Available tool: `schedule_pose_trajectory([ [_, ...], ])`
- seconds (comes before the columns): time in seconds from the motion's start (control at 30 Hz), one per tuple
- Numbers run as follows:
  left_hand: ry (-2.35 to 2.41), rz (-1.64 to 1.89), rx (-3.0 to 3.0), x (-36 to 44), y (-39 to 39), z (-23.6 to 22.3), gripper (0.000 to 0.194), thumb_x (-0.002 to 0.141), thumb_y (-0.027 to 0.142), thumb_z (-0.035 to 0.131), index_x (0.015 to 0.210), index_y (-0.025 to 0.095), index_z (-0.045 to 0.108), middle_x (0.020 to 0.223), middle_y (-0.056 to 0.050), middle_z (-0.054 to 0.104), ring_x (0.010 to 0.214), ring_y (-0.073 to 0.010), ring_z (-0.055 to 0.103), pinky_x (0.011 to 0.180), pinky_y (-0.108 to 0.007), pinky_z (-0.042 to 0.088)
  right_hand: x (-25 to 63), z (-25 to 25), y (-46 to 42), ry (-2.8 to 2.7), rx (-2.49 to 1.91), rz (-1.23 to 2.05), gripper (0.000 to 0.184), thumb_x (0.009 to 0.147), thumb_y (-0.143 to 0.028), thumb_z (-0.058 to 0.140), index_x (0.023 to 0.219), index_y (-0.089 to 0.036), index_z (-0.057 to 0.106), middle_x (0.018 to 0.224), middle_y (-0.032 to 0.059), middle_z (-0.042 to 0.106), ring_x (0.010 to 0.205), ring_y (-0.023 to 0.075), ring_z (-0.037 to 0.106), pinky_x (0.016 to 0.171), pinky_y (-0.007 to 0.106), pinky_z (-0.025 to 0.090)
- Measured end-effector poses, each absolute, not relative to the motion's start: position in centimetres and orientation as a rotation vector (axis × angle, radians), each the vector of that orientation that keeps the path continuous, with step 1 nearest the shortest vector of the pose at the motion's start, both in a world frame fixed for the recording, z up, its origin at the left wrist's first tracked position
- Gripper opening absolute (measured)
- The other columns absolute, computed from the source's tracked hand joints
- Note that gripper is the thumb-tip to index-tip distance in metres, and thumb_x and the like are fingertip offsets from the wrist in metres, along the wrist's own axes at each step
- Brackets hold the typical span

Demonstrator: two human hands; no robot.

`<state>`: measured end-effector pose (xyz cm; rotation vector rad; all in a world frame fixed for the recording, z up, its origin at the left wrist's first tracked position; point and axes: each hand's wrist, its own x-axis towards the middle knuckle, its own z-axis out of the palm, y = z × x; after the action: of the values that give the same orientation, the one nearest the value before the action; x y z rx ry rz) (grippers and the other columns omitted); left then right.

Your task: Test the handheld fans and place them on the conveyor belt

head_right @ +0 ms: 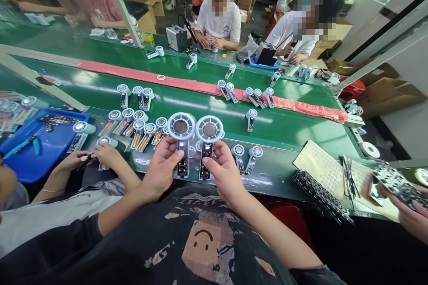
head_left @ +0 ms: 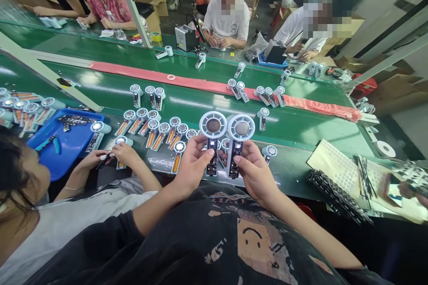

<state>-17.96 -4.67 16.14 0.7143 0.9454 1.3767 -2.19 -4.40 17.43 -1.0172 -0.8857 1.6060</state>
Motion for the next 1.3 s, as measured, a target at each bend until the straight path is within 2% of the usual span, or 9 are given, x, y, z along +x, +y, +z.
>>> schedule_pose_trajectory([
  [0.3, 0.992, 1.369, 0.659, -17.8, -4.8, 17.0, 0.043, 0.072, 0.030, 0.078, 0.106, 0.022, 0.051, 0.112, -0.007, 0.069, 0.090, -0.0232, 0.073, 0.079, -0.041, 0.062, -2.1, 17.7, -4.5, -0.914, -1.033, 1.594, 0.043, 0.073, -0.029, 0.076, 0.112, -0.030, 0.060, 0.121, 0.0023, 0.067, 0.116, 0.0261, 0.062, 0.102, 0.047, 0.050],
  [0.53, 1.016, 1.374, 0.644, -17.6, -4.8, 17.2, 0.041, 0.070, 0.026, 0.076, 0.102, 0.022, 0.050, 0.113, -0.007, 0.069, 0.088, -0.0229, 0.073, 0.076, -0.040, 0.062, -2.3, 18.1, -4.6, -0.866, -1.015, 1.618, 0.043, 0.071, -0.029, 0.077, 0.110, -0.030, 0.060, 0.115, 0.0015, 0.069, 0.101, 0.0251, 0.069, 0.098, 0.047, 0.053],
  [1.13, 1.031, 1.373, 0.644, -17.5, -4.9, 17.1, 0.040, 0.070, 0.026, 0.074, 0.102, 0.022, 0.050, 0.114, -0.006, 0.069, 0.092, -0.0232, 0.073, 0.080, -0.041, 0.061, -2.1, 17.9, -4.9, -0.847, -1.048, 1.601, 0.045, 0.068, -0.028, 0.078, 0.109, -0.030, 0.060, 0.115, 0.0012, 0.067, 0.107, 0.0257, 0.066, 0.093, 0.044, 0.055],
  [1.3, 1.019, 1.359, 0.650, -17.5, -4.9, 17.2, 0.039, 0.071, 0.026, 0.073, 0.102, 0.022, 0.050, 0.114, -0.007, 0.069, 0.094, -0.0245, 0.073, 0.080, -0.042, 0.062, -2.1, 18.1, -5.0, -0.842, -1.021, 1.616, 0.043, 0.070, -0.029, 0.078, 0.110, -0.030, 0.060, 0.115, 0.0017, 0.068, 0.102, 0.0255, 0.068, 0.093, 0.046, 0.056],
])
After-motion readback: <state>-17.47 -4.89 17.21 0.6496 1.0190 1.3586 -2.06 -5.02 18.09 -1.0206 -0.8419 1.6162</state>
